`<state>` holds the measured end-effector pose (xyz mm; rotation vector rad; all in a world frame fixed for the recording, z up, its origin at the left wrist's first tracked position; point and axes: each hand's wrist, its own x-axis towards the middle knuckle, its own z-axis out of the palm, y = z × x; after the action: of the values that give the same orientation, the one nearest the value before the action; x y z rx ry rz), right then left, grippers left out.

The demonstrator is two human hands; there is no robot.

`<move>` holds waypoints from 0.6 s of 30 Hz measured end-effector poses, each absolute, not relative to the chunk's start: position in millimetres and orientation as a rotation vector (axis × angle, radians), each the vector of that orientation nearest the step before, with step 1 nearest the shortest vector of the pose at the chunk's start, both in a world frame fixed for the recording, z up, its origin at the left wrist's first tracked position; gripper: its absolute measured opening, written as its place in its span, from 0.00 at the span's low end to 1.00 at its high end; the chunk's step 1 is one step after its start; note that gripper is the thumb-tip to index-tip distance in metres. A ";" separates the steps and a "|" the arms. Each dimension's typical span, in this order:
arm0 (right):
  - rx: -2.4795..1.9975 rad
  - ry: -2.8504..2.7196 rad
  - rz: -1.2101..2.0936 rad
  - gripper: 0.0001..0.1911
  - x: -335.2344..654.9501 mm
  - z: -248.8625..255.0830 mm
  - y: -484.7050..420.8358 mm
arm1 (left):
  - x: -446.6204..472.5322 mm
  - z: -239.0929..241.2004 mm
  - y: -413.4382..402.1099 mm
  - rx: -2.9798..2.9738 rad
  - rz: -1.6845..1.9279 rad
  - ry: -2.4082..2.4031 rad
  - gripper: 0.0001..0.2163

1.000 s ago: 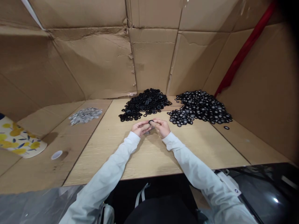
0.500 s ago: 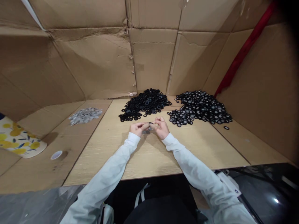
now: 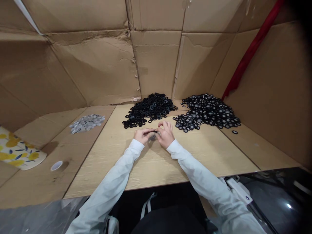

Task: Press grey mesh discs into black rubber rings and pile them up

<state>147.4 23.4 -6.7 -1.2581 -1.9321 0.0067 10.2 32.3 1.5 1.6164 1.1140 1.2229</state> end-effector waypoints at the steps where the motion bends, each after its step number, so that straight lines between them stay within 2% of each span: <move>1: -1.230 -1.881 0.086 0.05 147.1 -7.5 24.8 | 10.5 3.1 31.9 1.564 1.242 1.119 0.10; 6: -1.034 -1.574 0.683 0.09 144.9 -13.6 34.5 | 15.4 6.4 30.5 1.169 1.348 1.008 0.16; 8: -1.021 -1.467 0.797 0.10 143.8 -15.1 36.9 | 16.9 6.7 29.7 1.071 1.325 0.953 0.17; 12: -1.068 -1.406 0.783 0.10 143.6 -15.7 38.1 | 16.2 8.0 29.4 1.015 1.222 0.902 0.18; 18: -1.093 -1.583 0.549 0.03 145.0 -17.2 36.2 | 14.1 7.6 29.9 1.250 1.203 1.053 0.16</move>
<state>145.0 36.2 -17.2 -1.0933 -1.5827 0.5492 14.1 29.9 7.6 1.2504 1.0527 1.2032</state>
